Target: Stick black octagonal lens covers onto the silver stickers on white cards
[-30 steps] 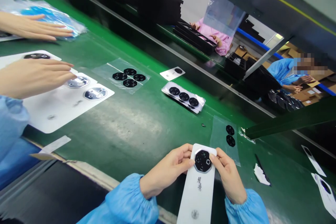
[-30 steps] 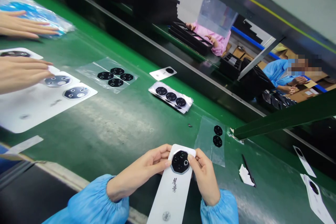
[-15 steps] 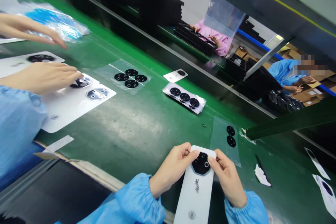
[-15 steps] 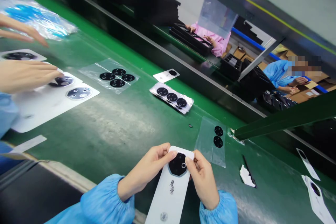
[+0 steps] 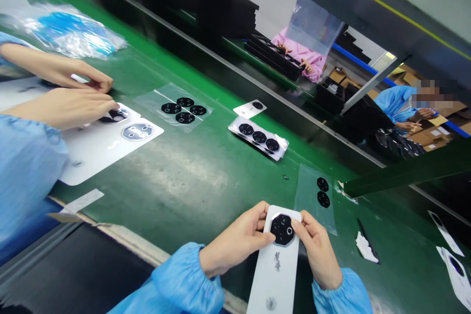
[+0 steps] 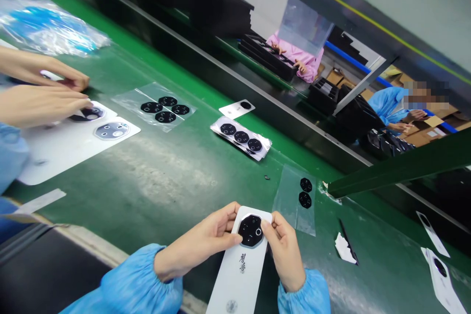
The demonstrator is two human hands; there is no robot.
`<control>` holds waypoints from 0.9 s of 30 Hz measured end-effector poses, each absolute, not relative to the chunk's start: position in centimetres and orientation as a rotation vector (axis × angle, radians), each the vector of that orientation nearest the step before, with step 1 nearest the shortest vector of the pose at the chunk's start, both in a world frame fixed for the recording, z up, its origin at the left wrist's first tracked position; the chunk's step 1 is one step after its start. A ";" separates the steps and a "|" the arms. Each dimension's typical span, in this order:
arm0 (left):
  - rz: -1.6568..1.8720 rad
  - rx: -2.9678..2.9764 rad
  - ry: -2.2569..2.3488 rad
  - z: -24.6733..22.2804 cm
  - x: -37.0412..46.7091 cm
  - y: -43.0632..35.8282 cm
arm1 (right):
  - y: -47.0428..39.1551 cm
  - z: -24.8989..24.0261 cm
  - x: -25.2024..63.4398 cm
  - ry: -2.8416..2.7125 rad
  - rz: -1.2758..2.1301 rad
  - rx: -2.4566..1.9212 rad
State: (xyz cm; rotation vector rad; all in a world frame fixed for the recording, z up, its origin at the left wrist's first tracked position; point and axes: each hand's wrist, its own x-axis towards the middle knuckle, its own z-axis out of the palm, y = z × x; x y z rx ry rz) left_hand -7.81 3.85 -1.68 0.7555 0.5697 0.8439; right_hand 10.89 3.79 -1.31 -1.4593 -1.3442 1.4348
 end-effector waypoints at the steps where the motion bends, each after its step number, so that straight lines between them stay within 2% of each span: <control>1: 0.842 0.757 0.577 -1.7 -7.8 3.9 | 3.8 -1.2 10.9 -1.336 1.438 -1.457; 18: 0.925 0.986 0.963 -2.3 -6.6 4.5 | 4.3 -0.6 9.4 -1.401 1.370 -1.495; 27: 0.792 0.981 0.768 -1.9 -7.8 4.2 | 3.5 -1.5 9.9 -1.377 1.406 -1.461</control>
